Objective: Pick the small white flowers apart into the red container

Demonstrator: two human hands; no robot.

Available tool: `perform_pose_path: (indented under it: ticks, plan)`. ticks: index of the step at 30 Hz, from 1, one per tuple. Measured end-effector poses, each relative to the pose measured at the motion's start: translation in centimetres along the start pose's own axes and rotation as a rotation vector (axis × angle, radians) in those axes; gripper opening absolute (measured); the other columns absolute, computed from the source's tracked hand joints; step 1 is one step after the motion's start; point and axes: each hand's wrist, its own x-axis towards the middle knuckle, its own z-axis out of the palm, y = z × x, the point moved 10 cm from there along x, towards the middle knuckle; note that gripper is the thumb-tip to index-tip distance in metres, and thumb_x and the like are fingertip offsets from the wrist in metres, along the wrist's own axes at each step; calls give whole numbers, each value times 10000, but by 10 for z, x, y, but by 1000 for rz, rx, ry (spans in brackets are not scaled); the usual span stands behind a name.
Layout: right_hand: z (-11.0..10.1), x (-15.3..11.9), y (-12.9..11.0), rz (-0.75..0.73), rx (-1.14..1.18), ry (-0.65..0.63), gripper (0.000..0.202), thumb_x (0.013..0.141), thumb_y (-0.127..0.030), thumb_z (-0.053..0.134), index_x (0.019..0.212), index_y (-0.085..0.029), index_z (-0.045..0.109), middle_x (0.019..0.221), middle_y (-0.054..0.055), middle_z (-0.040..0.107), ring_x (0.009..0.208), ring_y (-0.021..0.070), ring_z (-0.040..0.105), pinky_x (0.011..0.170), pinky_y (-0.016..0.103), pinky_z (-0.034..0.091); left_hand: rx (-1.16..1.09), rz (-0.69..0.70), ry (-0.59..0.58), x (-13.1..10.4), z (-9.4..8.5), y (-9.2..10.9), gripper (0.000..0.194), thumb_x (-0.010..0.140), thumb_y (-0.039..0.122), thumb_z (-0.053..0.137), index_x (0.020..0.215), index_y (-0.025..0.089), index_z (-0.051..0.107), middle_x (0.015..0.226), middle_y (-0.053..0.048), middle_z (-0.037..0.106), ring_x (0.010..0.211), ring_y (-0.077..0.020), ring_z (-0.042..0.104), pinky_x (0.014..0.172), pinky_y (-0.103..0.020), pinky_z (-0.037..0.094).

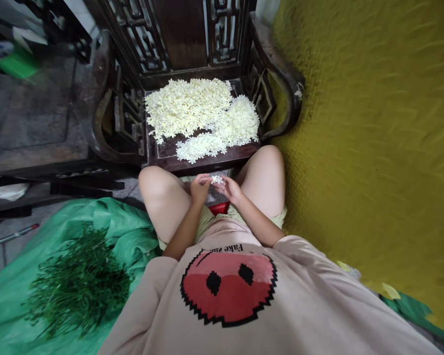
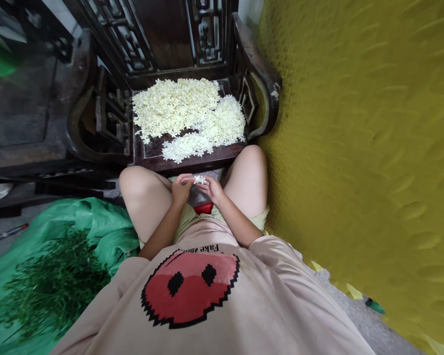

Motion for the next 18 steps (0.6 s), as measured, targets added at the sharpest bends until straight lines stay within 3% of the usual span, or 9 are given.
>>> perform_pose_path:
  ticks: [4, 9, 13, 18]
  plan:
    - [6, -1, -4, -77, -53, -57, 132, 737, -262, 633, 780, -202, 524, 714, -4, 647, 660, 121, 628, 675, 252, 491, -7, -18, -4, 0, 2, -3, 179, 620, 265, 676, 770, 179, 629, 701, -15, 672, 697, -153, 621, 706, -284, 468]
    - [2, 0, -6, -137, -42, -30, 204, 662, -228, 722, 748, -193, 541, 710, -2, 652, 670, 115, 619, 702, 252, 492, -153, -163, -60, -1, 9, -17, 267, 537, 283, 733, 755, 162, 639, 691, -18, 676, 667, -141, 610, 712, -288, 465]
    - [-2, 1, -7, -139, -64, 0, 222, 642, -263, 738, 760, -190, 565, 698, -12, 648, 644, 102, 607, 639, 222, 461, -281, -276, -129, -3, 18, -27, 368, 469, 322, 783, 762, 150, 642, 676, -18, 673, 624, -123, 596, 703, -286, 463]
    - [-5, 0, -10, -147, -155, 21, 285, 607, -357, 755, 769, -192, 588, 691, -17, 647, 638, 104, 604, 559, 198, 387, -330, -315, -183, -3, 23, -31, 480, 421, 383, 818, 796, 143, 637, 730, -41, 680, 654, -127, 603, 701, -286, 462]
